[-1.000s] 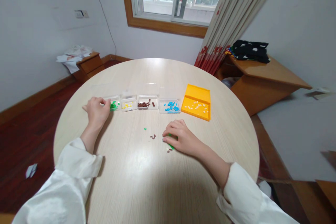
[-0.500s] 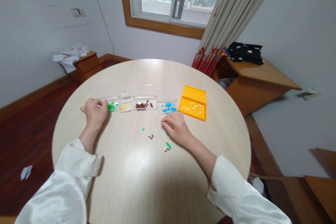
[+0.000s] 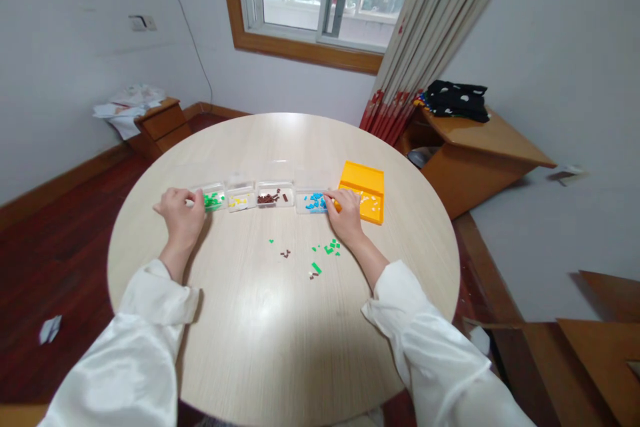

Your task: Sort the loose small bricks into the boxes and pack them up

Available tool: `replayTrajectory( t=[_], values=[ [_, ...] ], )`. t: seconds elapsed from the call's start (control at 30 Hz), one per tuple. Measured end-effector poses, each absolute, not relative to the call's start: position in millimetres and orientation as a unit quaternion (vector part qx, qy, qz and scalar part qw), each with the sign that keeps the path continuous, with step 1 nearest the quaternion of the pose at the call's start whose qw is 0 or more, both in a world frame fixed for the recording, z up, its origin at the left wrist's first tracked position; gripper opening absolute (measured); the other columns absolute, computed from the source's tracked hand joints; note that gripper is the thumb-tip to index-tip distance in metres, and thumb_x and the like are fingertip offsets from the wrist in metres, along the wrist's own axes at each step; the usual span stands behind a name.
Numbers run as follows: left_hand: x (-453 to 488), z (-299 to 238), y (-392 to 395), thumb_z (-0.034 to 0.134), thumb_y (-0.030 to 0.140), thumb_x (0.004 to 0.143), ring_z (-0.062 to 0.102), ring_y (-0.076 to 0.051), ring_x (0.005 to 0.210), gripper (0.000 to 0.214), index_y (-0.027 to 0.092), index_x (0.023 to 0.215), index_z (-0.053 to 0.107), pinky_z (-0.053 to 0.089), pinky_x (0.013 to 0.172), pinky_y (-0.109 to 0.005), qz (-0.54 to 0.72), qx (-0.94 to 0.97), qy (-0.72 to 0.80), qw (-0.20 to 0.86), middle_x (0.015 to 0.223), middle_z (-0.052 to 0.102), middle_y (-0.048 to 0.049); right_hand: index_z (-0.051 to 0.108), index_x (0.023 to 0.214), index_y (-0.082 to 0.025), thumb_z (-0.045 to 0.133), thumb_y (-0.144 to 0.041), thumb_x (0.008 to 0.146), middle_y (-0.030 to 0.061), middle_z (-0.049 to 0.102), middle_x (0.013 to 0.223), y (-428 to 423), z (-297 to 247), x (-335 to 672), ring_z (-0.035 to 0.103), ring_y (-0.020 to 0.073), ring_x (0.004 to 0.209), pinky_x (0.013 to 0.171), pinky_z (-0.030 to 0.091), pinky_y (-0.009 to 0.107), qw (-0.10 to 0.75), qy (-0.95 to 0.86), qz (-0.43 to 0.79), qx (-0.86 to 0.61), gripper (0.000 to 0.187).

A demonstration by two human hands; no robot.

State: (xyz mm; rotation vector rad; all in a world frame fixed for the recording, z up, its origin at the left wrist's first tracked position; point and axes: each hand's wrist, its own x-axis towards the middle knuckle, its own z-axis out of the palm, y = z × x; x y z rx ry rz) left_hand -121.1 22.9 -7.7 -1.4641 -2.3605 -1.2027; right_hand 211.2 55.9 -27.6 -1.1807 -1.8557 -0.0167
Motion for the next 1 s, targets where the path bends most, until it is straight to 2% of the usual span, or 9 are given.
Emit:
replayTrajectory(
  t=[0.4, 0.57, 0.8, 1.0],
  values=[
    [-95, -14, 1, 0.051, 0.03, 0.079, 0.049, -0.025, 0.087, 0.023, 0.019, 0.06, 0.045, 0.032, 0.084, -0.041, -0.414, -0.564, -0.711, 0.072, 0.078, 0.052, -0.0063, 0.067, 0.087, -0.021, 0.049, -0.024, 0.092, 0.0041, 0.069, 0.082, 15, -28, 205, 0.056, 0.0193, 0.081, 0.078, 0.033, 0.034, 0.447, -0.774, 0.012, -0.448, 0.018],
    [-68, -20, -22, 0.05, 0.028, 0.081, 0.051, -0.021, 0.086, 0.014, 0.018, 0.074, 0.057, 0.039, 0.081, -0.035, -0.4, -0.68, -0.615, 0.0, 0.081, 0.053, -0.0055, 0.066, 0.088, -0.02, 0.052, -0.02, 0.089, 0.0042, 0.068, 0.084, -7, -26, 199, 0.057, 0.0195, 0.086, 0.081, 0.034, 0.035, 0.399, -0.812, 0.058, -0.421, 0.014],
    [-31, -30, -52, 0.052, 0.027, 0.085, 0.053, -0.021, 0.095, 0.022, 0.018, 0.1, 0.066, 0.042, 0.085, -0.036, -0.331, -0.796, -0.503, -0.058, 0.097, 0.058, -0.0089, 0.067, 0.088, -0.018, 0.054, -0.018, 0.088, 0.0052, 0.066, 0.082, -29, -23, 187, 0.056, 0.019, 0.085, 0.08, 0.035, 0.035, 0.358, -0.837, 0.086, -0.404, 0.013],
    [-15, -34, -58, 0.058, 0.027, 0.084, 0.055, -0.022, 0.092, 0.021, 0.021, 0.102, 0.067, 0.04, 0.081, -0.037, -0.275, -0.817, -0.505, -0.045, 0.098, 0.061, -0.0077, 0.066, 0.087, -0.018, 0.054, -0.019, 0.089, 0.0042, 0.066, 0.082, -37, -22, 188, 0.055, 0.018, 0.084, 0.08, 0.034, 0.034, 0.361, -0.831, 0.098, -0.412, 0.013]
  ],
)
